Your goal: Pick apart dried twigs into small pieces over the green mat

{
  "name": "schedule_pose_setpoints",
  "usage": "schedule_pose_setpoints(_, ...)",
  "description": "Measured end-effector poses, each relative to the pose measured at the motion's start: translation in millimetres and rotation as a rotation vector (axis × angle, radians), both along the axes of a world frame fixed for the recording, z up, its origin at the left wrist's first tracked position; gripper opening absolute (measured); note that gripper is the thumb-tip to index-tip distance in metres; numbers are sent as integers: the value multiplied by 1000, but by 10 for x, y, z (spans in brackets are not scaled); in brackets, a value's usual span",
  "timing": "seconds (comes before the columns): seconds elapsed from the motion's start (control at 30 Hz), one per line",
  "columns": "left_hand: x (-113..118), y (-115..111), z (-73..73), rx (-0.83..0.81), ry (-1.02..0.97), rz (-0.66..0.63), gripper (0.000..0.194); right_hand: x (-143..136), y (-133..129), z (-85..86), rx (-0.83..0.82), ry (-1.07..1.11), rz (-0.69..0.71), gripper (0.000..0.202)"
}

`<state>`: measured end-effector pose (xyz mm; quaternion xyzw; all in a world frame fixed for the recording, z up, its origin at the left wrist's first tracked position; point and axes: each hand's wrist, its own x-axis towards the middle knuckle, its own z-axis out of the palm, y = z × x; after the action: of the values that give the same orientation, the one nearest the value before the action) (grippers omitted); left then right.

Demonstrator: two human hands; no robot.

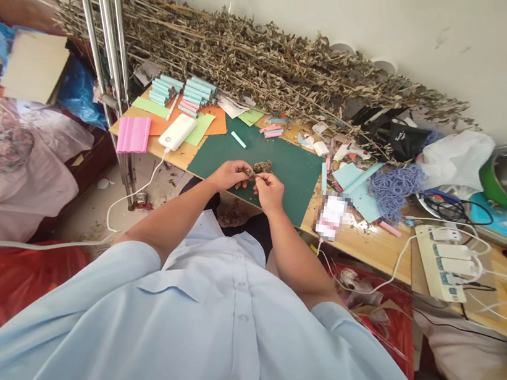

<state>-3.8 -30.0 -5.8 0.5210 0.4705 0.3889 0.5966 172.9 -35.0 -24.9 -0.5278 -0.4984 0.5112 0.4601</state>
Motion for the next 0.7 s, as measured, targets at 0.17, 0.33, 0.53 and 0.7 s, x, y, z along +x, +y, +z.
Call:
schedule_pose_setpoints(0.17, -36, 24, -44, 1, -95, 10, 34, 18, 34, -29, -23, 29, -58, 26)
schedule_pose_setpoints(0.33, -64, 40, -104, -3, -174, -12, 43, 6, 27, -17, -1, 17, -33, 28)
schedule_pose_setpoints(0.53, -37, 22, -69, 45, -22, -12, 35, 15, -12, 46, 20, 0, 32, 29)
schedule_pose_setpoints(0.7, 6, 0, -75, 79, 109, 22, 29, 31, -41, 67, 25, 6, 69, 36)
